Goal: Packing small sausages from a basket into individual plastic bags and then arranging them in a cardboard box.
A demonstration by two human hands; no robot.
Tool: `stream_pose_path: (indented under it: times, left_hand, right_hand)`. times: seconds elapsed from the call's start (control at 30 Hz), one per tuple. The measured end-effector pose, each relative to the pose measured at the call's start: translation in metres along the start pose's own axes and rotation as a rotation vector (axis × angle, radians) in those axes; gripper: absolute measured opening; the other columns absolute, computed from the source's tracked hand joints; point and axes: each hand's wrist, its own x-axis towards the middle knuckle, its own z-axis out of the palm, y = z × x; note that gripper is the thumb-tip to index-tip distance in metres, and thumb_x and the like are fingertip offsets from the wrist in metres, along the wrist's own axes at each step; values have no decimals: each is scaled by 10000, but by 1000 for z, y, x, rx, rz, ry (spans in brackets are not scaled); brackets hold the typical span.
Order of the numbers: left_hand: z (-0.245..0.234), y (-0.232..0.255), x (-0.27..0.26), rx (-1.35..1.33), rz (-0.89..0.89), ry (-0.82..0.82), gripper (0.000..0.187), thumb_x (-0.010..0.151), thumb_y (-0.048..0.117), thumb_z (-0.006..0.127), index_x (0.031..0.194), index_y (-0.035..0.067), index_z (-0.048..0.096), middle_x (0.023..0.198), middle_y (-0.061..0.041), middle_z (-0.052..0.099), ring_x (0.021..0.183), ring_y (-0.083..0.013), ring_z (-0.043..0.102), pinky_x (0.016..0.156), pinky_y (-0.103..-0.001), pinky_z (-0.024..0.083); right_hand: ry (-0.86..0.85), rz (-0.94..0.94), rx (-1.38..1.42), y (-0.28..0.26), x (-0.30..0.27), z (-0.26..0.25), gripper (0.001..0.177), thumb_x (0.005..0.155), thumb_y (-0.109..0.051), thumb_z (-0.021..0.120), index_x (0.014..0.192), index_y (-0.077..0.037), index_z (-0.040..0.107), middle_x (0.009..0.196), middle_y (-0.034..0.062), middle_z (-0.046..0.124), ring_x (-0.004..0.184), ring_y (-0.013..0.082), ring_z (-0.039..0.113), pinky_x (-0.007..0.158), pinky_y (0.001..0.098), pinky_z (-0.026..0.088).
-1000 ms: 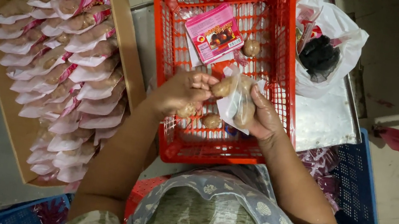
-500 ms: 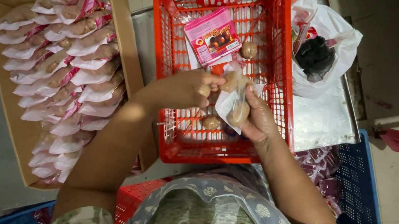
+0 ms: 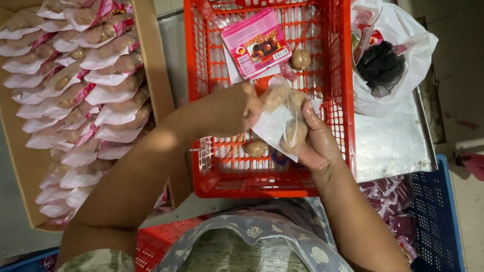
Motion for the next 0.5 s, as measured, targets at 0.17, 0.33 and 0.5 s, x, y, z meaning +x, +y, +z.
stream_pose_path:
  times: [0.17, 0.33, 0.5]
  left_hand:
    - [-6, -3, 2, -151, 15, 125, 265, 789, 99, 625, 992, 128, 792, 1109, -158, 643, 1030, -352, 681, 875, -414, 514]
    - [-26, 11, -5, -144, 31, 134, 355, 757, 82, 643, 1091, 58, 762, 1232, -188, 630, 1108, -405, 658, 924, -464, 527]
    - [-40, 13, -4, -29, -32, 47, 349, 750, 151, 679, 1080, 123, 791, 1249, -107, 631, 1130, -347, 668, 943, -437, 538]
  right_hand:
    - [4, 16, 68, 4, -1, 8, 616, 987, -436, 592, 1422, -4, 532, 1432, 226, 576, 1339, 375, 547, 1156, 607, 412]
    - [3, -5, 81, 6, 1, 25, 567, 986, -415, 612, 1396, -27, 556, 1415, 222, 595, 1327, 366, 563, 1157, 592, 416]
    - [-48, -53, 72, 9, 11, 38, 565, 979, -405, 633, 1381, -14, 566, 1409, 223, 596, 1314, 362, 570, 1170, 609, 405]
